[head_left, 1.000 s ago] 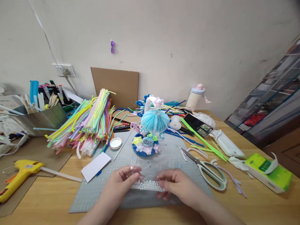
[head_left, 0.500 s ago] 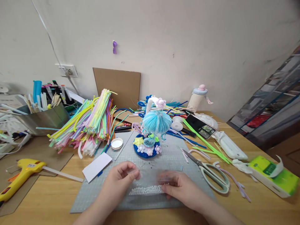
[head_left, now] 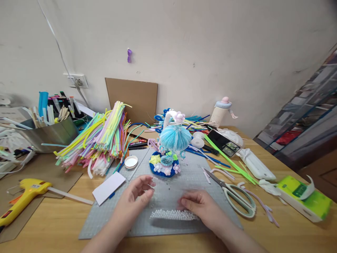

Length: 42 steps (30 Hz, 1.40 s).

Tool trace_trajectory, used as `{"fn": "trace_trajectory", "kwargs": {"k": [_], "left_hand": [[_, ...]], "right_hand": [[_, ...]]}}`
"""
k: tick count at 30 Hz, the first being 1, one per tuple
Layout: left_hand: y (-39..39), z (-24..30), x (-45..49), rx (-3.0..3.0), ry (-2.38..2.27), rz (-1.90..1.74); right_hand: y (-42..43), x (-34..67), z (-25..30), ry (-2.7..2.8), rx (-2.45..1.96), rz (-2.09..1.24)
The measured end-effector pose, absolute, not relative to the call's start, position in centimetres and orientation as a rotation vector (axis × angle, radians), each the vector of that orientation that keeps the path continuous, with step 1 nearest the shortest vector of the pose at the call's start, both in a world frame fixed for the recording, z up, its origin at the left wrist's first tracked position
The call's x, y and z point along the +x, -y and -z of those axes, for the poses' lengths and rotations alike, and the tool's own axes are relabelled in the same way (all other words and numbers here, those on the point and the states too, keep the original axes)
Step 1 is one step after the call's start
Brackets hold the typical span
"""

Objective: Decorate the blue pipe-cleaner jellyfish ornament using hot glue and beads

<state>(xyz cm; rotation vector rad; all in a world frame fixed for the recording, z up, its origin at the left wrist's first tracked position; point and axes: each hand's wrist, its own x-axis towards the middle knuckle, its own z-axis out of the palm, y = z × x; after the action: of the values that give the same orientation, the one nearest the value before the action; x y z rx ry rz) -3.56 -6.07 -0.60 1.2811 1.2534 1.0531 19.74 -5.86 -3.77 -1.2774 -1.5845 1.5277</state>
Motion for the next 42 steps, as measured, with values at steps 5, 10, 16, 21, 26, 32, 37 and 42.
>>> {"fn": "trace_trajectory", "kwargs": {"k": [5,10,16,21,26,32,37,42], "left_hand": [[6.5,2.0,-2.9,1.339,-1.323,-0.773],[6.5,3.0,-2.9,1.208,-1.271,-0.862],[7.9,3.2,-3.8,1.321,-1.090,-1.034],[9.6,3.1,-4.6,1.968,-1.195,-0.741],[10.9,5.5,-5.0,2.357,-1.585,-0.823],[11.5,5.3,-4.2,2.934,-1.356,-0.813],[11.0,4.1,-3.2,2.828,-1.260,-0.559],[10.8,4.7,-3.3,2.753,-1.277,-0.515]], "right_hand": [[5.9,19.6,3.5,1.573,-1.265,-1.530],[6.3,19.9,3.3,1.523,-1.239,-1.558],[6.9,20.4,3.7,1.278,-1.269,-1.621],[7.2,20.1,3.7,1.308,-1.266,-1.643],[7.0,19.5,4.4,1.409,-1.274,-1.645],[6.8,18.8,4.8,1.452,-1.313,-1.627],[7.1,18.9,4.5,1.486,-1.375,-1.479],[9.2,21.2,6.5,1.402,-1.460,-0.778]]}}
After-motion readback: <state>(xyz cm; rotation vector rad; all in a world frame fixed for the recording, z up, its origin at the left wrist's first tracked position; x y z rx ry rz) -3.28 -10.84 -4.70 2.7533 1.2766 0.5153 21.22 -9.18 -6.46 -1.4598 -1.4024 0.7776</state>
